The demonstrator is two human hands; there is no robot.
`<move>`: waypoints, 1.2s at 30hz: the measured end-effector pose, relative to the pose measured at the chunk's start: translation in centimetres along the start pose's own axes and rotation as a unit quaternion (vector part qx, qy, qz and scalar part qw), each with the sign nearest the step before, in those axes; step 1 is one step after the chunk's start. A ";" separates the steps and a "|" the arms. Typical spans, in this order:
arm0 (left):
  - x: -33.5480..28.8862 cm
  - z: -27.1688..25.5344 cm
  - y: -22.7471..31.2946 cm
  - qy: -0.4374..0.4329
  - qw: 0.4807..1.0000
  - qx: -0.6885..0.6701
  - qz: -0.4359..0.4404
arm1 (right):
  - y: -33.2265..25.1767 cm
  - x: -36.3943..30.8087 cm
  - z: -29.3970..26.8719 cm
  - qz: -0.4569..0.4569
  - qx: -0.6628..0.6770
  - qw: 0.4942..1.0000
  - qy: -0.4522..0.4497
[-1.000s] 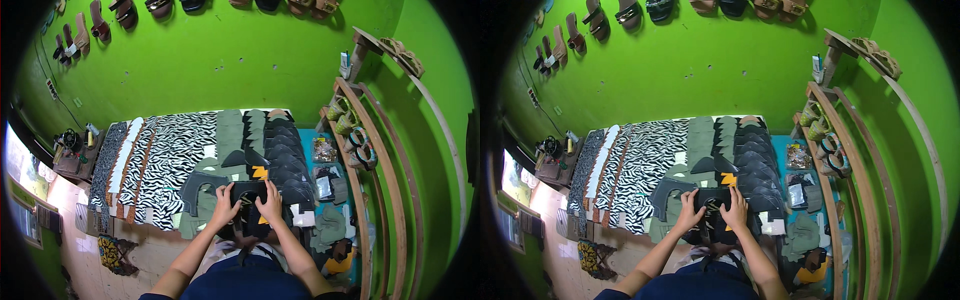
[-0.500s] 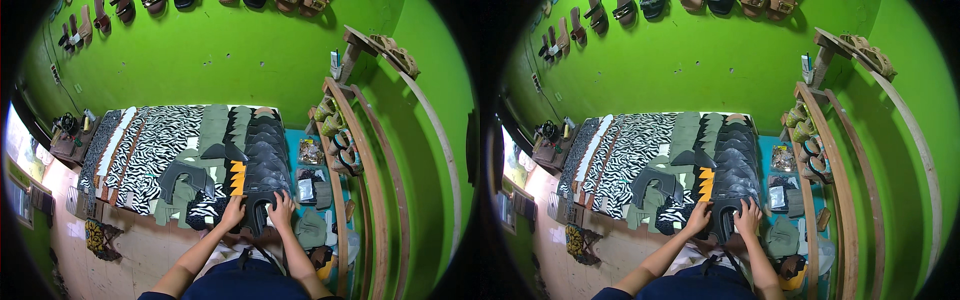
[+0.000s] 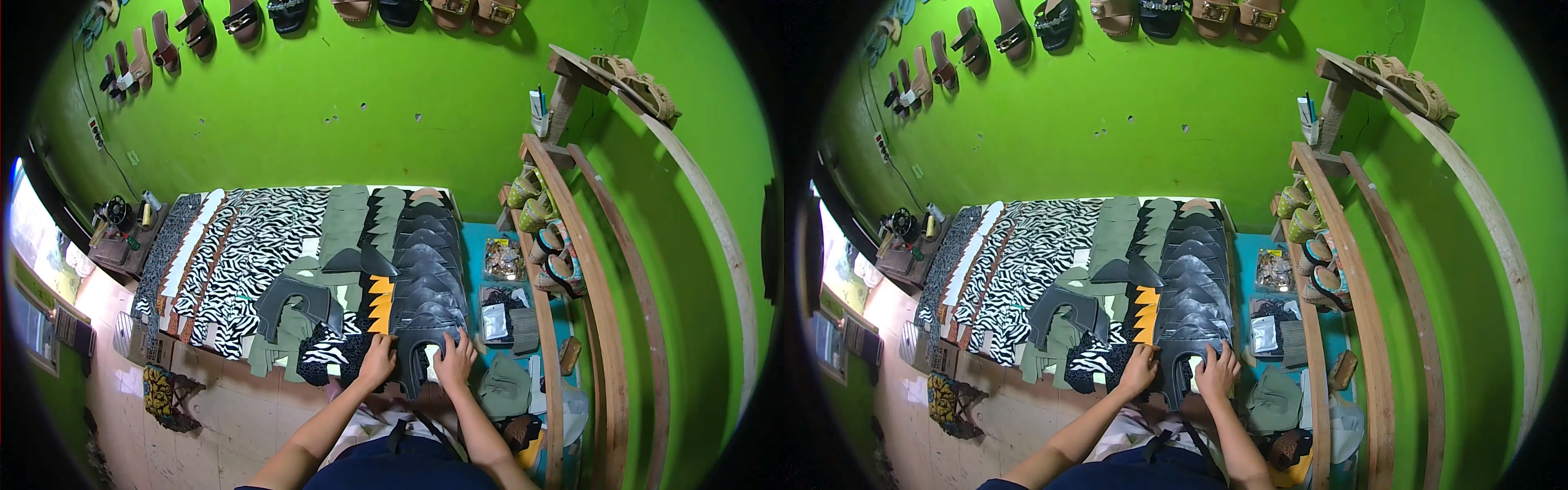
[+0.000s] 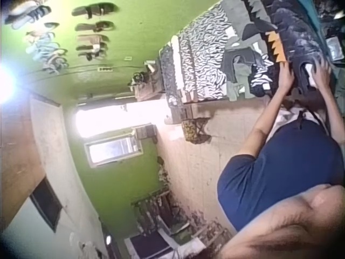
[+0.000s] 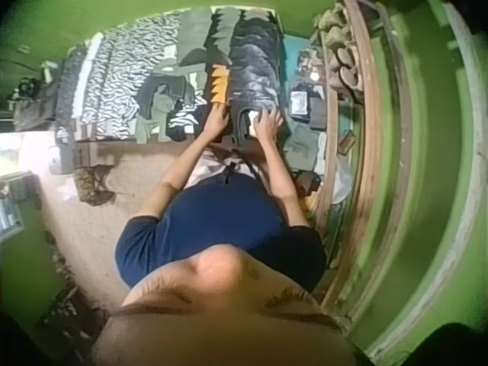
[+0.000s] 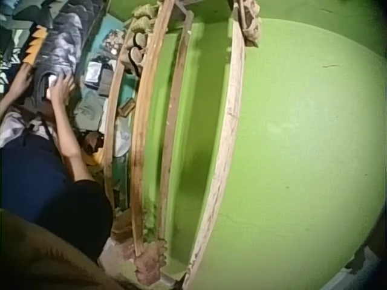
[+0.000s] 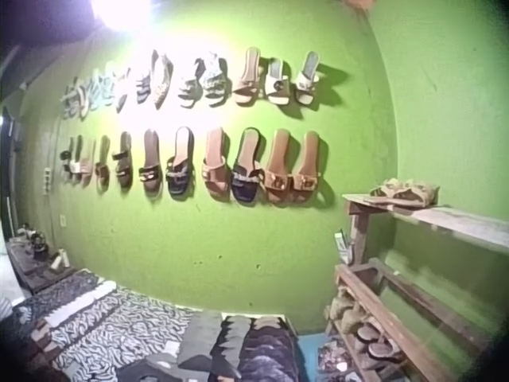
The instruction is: Organize and stack various leather shoe components on a table.
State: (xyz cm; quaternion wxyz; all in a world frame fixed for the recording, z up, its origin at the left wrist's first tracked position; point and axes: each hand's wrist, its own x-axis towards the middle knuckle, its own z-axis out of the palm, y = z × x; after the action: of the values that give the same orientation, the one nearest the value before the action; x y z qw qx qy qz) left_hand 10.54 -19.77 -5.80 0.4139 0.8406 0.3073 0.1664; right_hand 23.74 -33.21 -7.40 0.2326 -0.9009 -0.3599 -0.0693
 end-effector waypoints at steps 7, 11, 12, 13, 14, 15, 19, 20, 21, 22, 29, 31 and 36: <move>0.2 0.4 1.4 0.050 0.982 0.179 0.046 | 0.2 0.4 0.0 -0.050 -0.003 0.999 0.007; 0.6 2.4 0.7 0.042 0.952 0.232 0.196 | -0.3 0.4 0.4 -0.106 -0.017 0.993 -0.042; 0.5 3.2 0.5 -0.002 0.951 0.251 0.182 | -0.3 0.4 0.6 -0.140 -0.011 0.987 -0.076; 0.4 3.8 0.1 -0.005 0.951 0.251 0.182 | -0.2 0.3 0.8 -0.174 -0.004 0.978 -0.111; 0.2 4.3 -0.3 -0.026 0.939 0.289 0.186 | -0.3 0.2 1.0 -0.180 -0.012 0.976 -0.126; 0.2 4.4 -0.4 -0.047 0.924 0.328 0.190 | -0.1 0.2 1.2 -0.177 -0.011 0.976 -0.128; 0.3 4.9 -0.2 -0.070 0.917 0.350 0.177 | 0.4 0.0 1.8 -0.171 -0.014 0.977 -0.125; 0.3 4.8 -0.2 -0.072 0.917 0.350 0.175 | 0.3 0.0 2.0 -0.173 -0.016 0.977 -0.121; 0.4 4.7 -0.1 -0.081 0.918 0.350 0.165 | 0.3 -0.1 2.0 -0.175 -0.019 0.977 -0.117; 0.3 4.6 0.0 -0.090 0.919 0.350 0.156 | 0.3 -0.1 2.0 -0.176 -0.019 0.977 -0.118; 0.2 5.0 -0.1 -0.075 0.920 0.350 0.160 | 0.4 -0.2 2.0 -0.176 -0.026 0.976 -0.124; 0.2 4.9 0.1 -0.080 0.918 0.353 0.161 | 0.4 -0.2 1.9 -0.175 -0.026 0.976 -0.123; 0.5 4.6 -0.1 -0.046 0.921 0.339 0.189 | 0.2 0.0 1.9 -0.181 -0.026 0.977 -0.111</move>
State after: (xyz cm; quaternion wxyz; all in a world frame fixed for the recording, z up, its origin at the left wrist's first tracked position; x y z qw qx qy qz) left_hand 13.34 -22.15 -8.65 0.0790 0.9796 0.1619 0.0889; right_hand 23.78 -32.47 -9.17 0.1508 -0.8285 -0.5389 -0.0190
